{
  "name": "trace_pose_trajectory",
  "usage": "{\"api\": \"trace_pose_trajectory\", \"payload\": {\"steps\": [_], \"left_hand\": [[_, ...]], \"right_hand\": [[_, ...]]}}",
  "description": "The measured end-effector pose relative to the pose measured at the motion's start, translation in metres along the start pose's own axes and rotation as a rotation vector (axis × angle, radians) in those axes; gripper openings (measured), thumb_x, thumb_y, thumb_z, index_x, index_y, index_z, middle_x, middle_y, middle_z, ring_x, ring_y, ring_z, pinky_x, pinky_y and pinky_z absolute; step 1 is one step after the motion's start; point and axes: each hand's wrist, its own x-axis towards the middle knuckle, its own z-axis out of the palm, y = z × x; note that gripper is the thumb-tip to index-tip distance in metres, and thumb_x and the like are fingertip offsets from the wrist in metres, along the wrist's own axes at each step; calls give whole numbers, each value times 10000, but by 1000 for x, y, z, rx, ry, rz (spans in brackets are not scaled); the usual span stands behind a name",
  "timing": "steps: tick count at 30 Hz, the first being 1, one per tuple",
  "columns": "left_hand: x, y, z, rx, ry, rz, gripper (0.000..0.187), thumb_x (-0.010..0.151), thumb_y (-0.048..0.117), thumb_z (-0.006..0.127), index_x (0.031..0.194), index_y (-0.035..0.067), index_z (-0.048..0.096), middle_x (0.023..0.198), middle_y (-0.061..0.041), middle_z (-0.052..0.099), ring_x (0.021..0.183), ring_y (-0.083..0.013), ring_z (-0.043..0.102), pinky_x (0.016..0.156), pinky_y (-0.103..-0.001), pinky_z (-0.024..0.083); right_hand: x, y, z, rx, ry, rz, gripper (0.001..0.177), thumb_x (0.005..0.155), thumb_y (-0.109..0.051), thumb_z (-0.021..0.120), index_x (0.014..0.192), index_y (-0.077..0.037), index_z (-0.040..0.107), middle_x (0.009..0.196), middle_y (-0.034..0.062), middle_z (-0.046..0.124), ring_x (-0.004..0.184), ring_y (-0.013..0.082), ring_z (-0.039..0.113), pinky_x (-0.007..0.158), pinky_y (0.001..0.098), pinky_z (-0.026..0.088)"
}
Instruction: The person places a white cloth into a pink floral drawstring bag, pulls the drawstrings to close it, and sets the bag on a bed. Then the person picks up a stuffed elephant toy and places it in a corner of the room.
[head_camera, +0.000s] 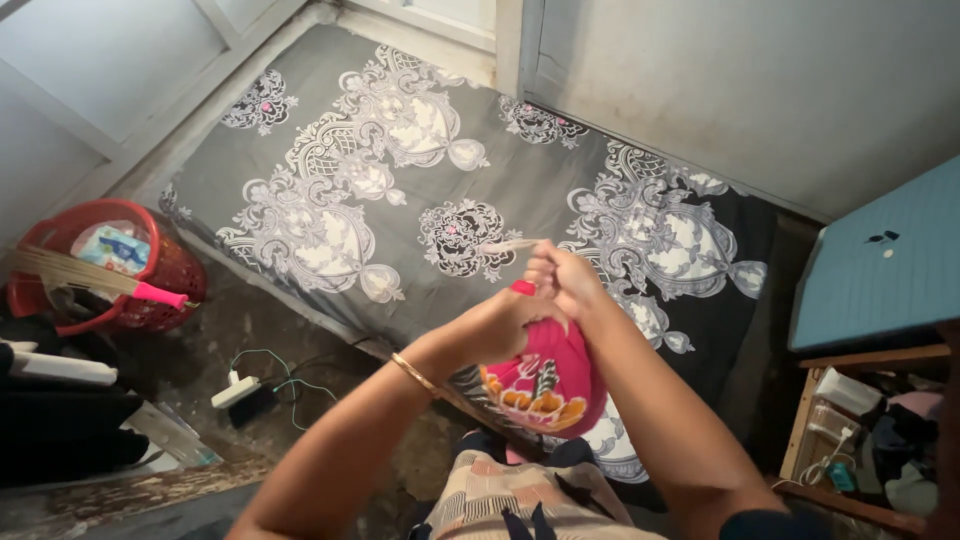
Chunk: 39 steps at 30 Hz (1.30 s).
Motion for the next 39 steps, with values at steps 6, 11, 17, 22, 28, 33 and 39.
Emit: {"api": "trace_pose_trajectory", "payload": {"steps": [6, 11, 17, 22, 28, 33, 39], "left_hand": [[11, -60, 37, -214, 301, -100, 508, 699, -179, 474, 1079, 28, 740, 1008, -148, 767, 910, -213, 742, 820, -329, 582], [18, -97, 79, -442, 542, -538, 352, 799, -121, 579, 1078, 13, 746, 953, -148, 778, 867, -239, 714, 780, -357, 562], [3, -94, 94, 318, 392, -73, 370, 676, -23, 605, 997, 107, 737, 914, -135, 737, 928, -351, 676, 837, -466, 500], [2, -111, 91, 463, -12, -70, 200, 901, 108, 557, 1055, 99, 685, 846, -95, 714, 877, -299, 684, 805, -459, 454], [-2, -135, 91, 653, -202, 1, 152, 978, 172, 546, 1004, 68, 653, 843, -112, 685, 895, -302, 667, 830, -471, 484], [-18, -135, 89, 302, 243, -161, 287, 700, 24, 633, 984, 45, 668, 874, -179, 679, 944, -381, 624, 836, -467, 494], [-12, -150, 133, 118, 720, -604, 429, 729, -50, 562, 1098, 103, 717, 1035, -177, 712, 1025, -392, 655, 907, -443, 504]], "right_hand": [[-35, -5, -14, -229, 359, -374, 332, 1101, -300, 426, 844, -98, 486, 639, -10, 394, 604, 162, 449, 606, 372, 453], [-30, 28, -55, -82, 430, -505, 325, 1098, -275, 423, 829, -97, 465, 667, 17, 439, 653, 191, 491, 693, 374, 487], [-13, 58, -150, 84, 549, -360, 339, 1091, -250, 430, 784, -108, 452, 648, 7, 421, 627, 182, 469, 663, 369, 466], [-12, 69, -189, 73, 523, -150, 358, 1106, -297, 416, 799, -121, 471, 640, -6, 410, 625, 177, 468, 632, 348, 444], [-3, 69, -188, 121, 542, -72, 347, 1098, -284, 409, 794, -129, 473, 609, -22, 372, 564, 154, 412, 594, 378, 462], [-9, 54, -182, 124, 571, -184, 377, 1091, -330, 383, 771, -149, 464, 599, -27, 380, 544, 140, 413, 547, 356, 426], [-39, 67, -161, 5, 773, -235, 370, 1094, -340, 408, 788, -146, 481, 594, 1, 407, 569, 164, 463, 544, 344, 416]]}}
